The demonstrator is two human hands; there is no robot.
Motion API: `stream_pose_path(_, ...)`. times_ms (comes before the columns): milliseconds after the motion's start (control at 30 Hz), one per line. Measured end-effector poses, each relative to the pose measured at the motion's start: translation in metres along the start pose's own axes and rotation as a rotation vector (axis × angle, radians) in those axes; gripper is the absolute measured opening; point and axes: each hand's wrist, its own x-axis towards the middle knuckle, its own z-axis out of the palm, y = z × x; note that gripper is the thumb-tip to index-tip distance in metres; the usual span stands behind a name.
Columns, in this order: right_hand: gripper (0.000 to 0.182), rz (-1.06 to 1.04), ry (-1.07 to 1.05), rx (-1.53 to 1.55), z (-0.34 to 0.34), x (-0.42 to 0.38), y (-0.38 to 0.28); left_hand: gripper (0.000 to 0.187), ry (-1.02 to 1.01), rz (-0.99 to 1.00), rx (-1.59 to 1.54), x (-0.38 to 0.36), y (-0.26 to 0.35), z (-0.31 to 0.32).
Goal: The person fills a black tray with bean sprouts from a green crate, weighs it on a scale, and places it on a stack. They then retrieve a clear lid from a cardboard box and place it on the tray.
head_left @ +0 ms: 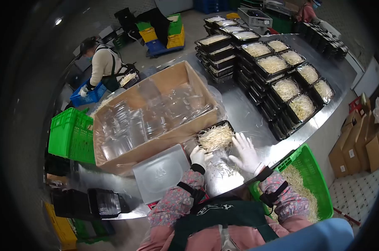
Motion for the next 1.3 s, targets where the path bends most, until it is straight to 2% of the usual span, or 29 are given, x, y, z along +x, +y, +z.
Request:
stream_pose_path(67,0.076,-0.127,0.027,-0.062,-0.001,0.014,-0.026,0.05,-0.029,0.002,0.015,-0.034,0.023,0.001)
stream_pose_path(133,0.077,-0.239,-0.003,-0.151,-0.001,0.031,-0.052,0.046,-0.208,0.134,-0.045,-0.061,0.04,-0.009)
stream_pose_path(233,0.076,-0.37,-0.038,-0.122,0.005,0.058,-0.09,0.043,-0.19,0.223,-0.067,-0.091,0.062,-0.038)
stream_pose_path(400,0.079,-0.578,-0.132,-0.09,0.051,0.094,-0.151,0.044,0.003,0.253,-0.042,-0.122,0.072,-0.127)
stream_pose_path(500,0.083,-0.654,-0.223,-0.008,0.1,0.091,-0.18,0.044,0.113,0.256,-0.125,-0.141,0.07,-0.171)
stream_pose_path(600,0.087,-0.722,-0.248,-0.001,0.119,0.086,-0.202,0.045,0.172,0.246,-0.095,-0.146,0.056,-0.204)
stream_pose_path(667,0.09,-0.737,-0.244,0.024,0.123,0.087,-0.202,0.056,0.161,0.241,0.036,-0.15,0.059,-0.216)
stream_pose_path(700,0.093,-0.724,-0.315,0.071,0.121,0.089,-0.2,0.064,0.147,0.227,-0.016,-0.153,0.061,-0.221)
stream_pose_path(800,0.094,-0.61,-0.63,0.239,0.084,0.11,-0.196,0.063,0.25,0.384,0.19,-0.17,0.074,-0.245)
stream_pose_path(900,0.096,-0.563,-0.489,0.376,0.028,0.124,-0.178,0.067,0.304,0.526,0.188,-0.189,0.095,-0.272)
stream_pose_path(967,0.091,-0.466,-0.356,0.475,0.012,0.128,-0.145,0.072,0.288,0.631,0.344,-0.204,0.106,-0.282)
stream_pose_path(1033,0.091,-0.36,-0.235,0.471,0.002,0.128,-0.118,0.074,0.308,0.637,0.426,-0.217,0.116,-0.279)
stream_pose_path(1100,0.091,-0.243,-0.186,0.438,0.0,0.123,-0.113,0.079,0.273,0.691,0.614,-0.221,0.122,-0.26)
stream_pose_path(1133,0.096,-0.253,-0.159,0.391,0.007,0.121,-0.115,0.083,0.245,0.744,0.757,-0.211,0.117,-0.254)
stream_pose_path(1233,0.103,-0.352,-0.175,0.269,0.033,0.112,-0.155,0.092,0.107,0.883,1.122,-0.187,0.113,-0.2)
stream_pose_path(1300,0.113,-0.375,-0.296,0.125,0.05,0.11,-0.179,0.097,0.041,1.043,1.384,-0.166,0.108,-0.17)
